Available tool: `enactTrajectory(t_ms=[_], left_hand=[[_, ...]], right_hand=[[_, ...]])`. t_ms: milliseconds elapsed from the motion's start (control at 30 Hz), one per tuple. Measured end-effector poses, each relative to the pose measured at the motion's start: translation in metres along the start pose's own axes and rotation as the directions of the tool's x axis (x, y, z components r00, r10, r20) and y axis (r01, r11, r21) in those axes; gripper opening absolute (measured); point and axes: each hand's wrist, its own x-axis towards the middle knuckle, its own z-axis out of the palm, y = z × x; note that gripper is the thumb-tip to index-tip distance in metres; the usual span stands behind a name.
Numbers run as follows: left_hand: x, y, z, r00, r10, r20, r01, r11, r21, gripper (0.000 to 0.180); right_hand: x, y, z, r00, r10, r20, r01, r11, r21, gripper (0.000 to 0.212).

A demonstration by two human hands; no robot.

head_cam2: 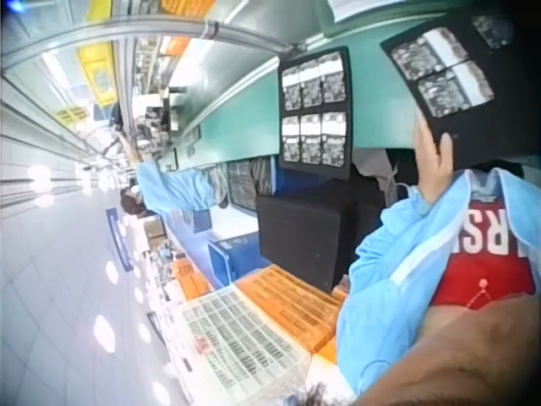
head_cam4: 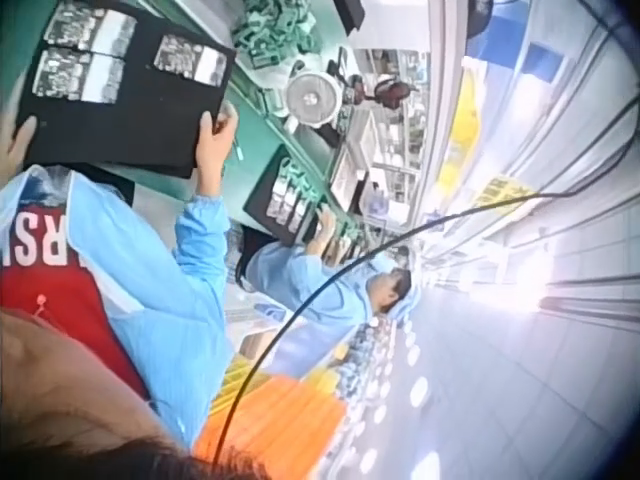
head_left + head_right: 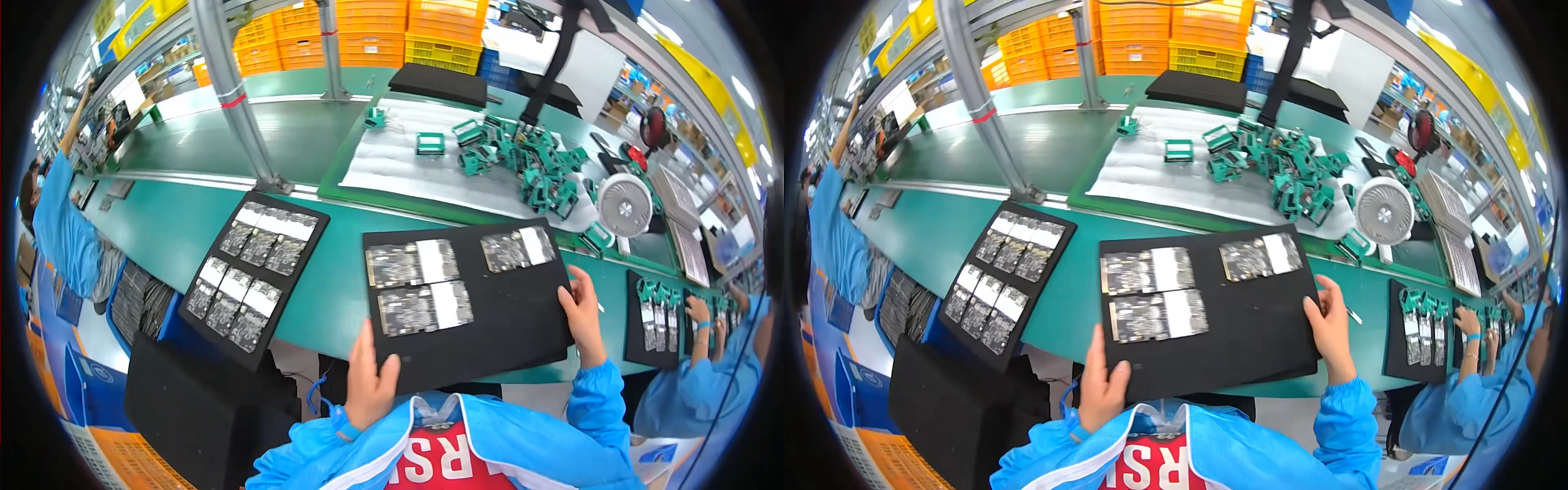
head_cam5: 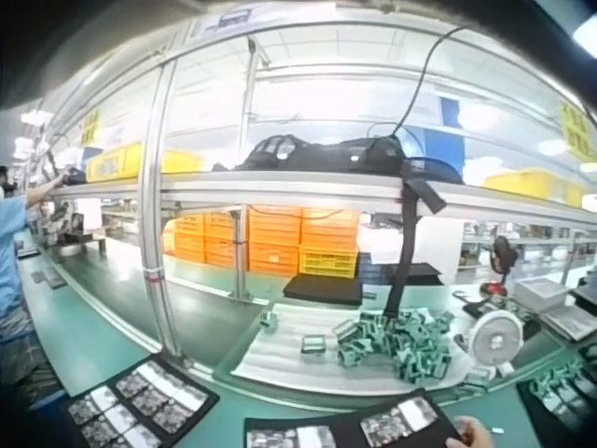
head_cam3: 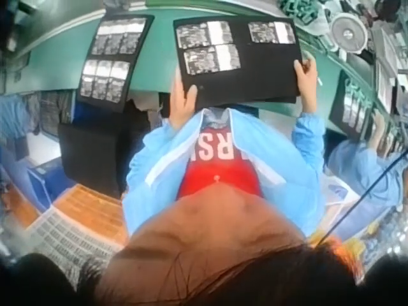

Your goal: The person assembles green electronic components onto printed circuit boards using tweezers.

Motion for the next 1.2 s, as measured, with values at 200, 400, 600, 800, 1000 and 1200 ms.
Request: enactTrajectory(t_ms=[200,400,600,800,1000,1200], left_hand=[[0.011,-0.029,0.031,0.966,0.239,0.096,-0.258,0.904,0.341,0.066],[0.057,-0.04,-0.009,0.957,0.283,0.058,-0.282,0.876,0.392,0.063],[0.122,-0.019,-0.033,0.896,0.391,0.21,-0.442,0.746,0.498,0.055],[0.181,-0.021,0.004,0.744,0.397,0.537,-0.663,0.539,0.519,0.06],[0.171,-0.026,-0.009,0.813,0.42,0.403,-0.569,0.424,0.705,0.047],[0.111,0.001,-0.004,0.911,0.274,0.31,-0.404,0.429,0.808,0.057]], right_hand=[[-0.058,0.046,-0.01,0.979,-0.173,-0.104,0.11,0.889,-0.444,0.048],[-0.061,0.008,0.035,0.981,-0.192,-0.03,0.16,0.886,-0.434,0.043],[-0.019,-0.029,0.047,0.879,-0.429,0.206,0.397,0.423,-0.814,0.055],[0.037,-0.026,0.112,0.749,-0.517,0.414,0.651,0.459,-0.604,0.056],[-0.006,-0.022,0.104,0.718,-0.426,0.55,0.678,0.605,-0.416,0.056],[-0.048,-0.029,0.09,0.612,-0.381,0.693,0.63,0.764,-0.137,0.051]])
